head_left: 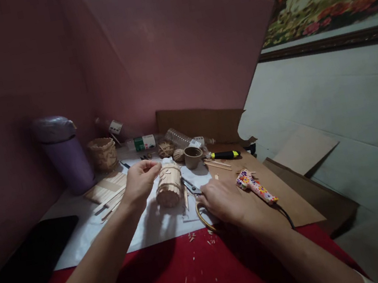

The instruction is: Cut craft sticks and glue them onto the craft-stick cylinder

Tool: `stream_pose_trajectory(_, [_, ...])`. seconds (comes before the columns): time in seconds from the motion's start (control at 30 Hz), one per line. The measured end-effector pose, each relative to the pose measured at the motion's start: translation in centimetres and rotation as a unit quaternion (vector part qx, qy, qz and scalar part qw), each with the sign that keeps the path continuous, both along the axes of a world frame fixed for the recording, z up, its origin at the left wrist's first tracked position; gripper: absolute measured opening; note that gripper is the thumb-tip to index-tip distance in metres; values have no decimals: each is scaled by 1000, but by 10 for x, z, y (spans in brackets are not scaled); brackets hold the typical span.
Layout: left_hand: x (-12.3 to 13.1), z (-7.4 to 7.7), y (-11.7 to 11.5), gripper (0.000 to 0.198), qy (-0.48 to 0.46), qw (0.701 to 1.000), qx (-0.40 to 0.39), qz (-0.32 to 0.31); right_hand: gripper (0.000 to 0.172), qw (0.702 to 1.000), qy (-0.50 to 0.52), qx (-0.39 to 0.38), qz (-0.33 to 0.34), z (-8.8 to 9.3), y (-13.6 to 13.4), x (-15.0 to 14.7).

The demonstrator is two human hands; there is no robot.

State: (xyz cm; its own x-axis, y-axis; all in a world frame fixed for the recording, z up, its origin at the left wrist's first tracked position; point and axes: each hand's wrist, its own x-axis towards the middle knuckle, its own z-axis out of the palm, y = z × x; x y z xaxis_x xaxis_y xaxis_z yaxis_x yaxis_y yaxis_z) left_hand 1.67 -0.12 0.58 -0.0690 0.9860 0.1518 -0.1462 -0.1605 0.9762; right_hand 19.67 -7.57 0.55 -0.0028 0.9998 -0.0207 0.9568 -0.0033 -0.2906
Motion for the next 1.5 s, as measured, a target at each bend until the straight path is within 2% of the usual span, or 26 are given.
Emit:
stream_pose_trajectory(0.13, [-1,-3,2,19,20,997,-72,-8,22,988,149,27,4,0,23,-10])
stream_pose_trajectory(0.3, [3,-8,-2,17,0,989,-143,-46,13,939,341,-41,-8,-13,47,-23])
stream_pose_trajectory(0.4, [5,-10,-3,17,-28,985,-160,-55,10,912,409,-17,-21,-24,51,-25])
stream_pose_trajectory(0.53, [5,-9,-3,20,-82,984,-145,-62,37,876,473,84,-47,-37,55,-24])
stream_pose_trajectory(0.63, [3,-7,-4,23,-122,980,-130,-93,61,851,509,121,-47,-41,59,-22])
stream_pose_trajectory(0.73, [3,-8,-5,25,-149,972,-124,-134,77,818,569,84,-15,-39,57,-21])
stream_pose_trajectory(0.83, [5,-11,-6,27,-174,964,-114,-168,87,744,667,18,34,-35,50,-23])
stream_pose_trajectory(0.87, [6,-12,-6,27,-176,966,-103,-159,87,729,683,11,42,-34,47,-23])
stream_pose_trajectory(0.93, [9,-13,-5,26,-172,977,-64,-104,85,735,677,25,42,-35,43,-22])
stream_pose_trajectory(1.03, [13,-11,-5,23,-162,986,7,-22,85,779,623,66,30,-40,38,-17])
stream_pose_trajectory(1.13, [15,-9,-8,21,-145,988,34,-42,85,800,593,82,34,-45,34,-13])
stream_pose_trajectory(1.3, [19,-9,-16,24,-157,983,-3,-92,88,785,614,74,51,-47,24,-13])
stream_pose_trajectory(1.43, [20,-7,-20,34,-176,979,-8,-103,84,793,598,93,63,-48,17,-12])
stream_pose_trajectory(1.5, [21,-6,-22,31,-174,979,-9,-108,84,798,590,108,60,-50,14,-12])
